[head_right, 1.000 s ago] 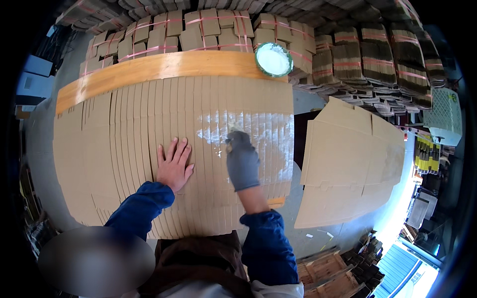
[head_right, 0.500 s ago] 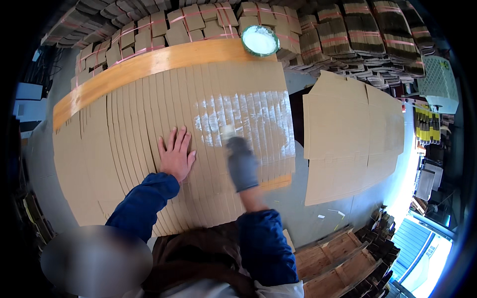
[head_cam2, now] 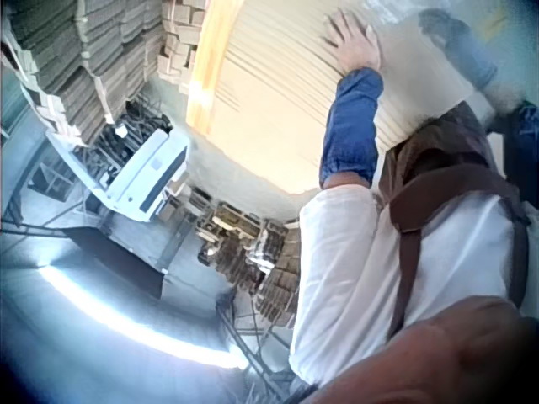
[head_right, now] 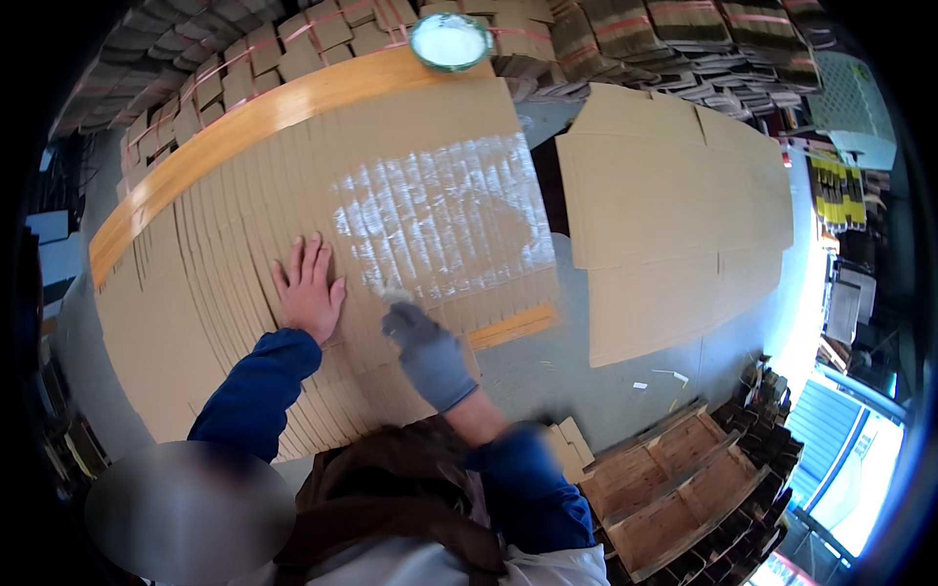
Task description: The person applies a white adhesive substance to a large, flat piece of corrugated cardboard using a brush. They repeatedly dip the brush into a small container to reload the adhesive and spread it across the surface of the board in a systematic manner.
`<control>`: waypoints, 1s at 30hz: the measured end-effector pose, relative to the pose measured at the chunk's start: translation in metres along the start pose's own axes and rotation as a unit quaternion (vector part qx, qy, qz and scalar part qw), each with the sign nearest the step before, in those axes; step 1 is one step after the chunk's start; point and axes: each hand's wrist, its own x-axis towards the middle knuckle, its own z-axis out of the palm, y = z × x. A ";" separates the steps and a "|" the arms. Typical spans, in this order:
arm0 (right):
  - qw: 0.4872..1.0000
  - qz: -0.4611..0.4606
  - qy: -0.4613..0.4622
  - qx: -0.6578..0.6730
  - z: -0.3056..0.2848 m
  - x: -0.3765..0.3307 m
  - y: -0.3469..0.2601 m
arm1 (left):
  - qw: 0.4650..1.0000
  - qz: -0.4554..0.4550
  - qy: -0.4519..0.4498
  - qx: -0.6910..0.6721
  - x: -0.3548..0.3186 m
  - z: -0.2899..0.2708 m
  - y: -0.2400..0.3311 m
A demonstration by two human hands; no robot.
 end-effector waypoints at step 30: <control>0.984 0.091 0.091 -0.124 -0.092 -0.038 0.124 | 0.998 0.028 0.037 0.037 -0.005 0.006 -0.003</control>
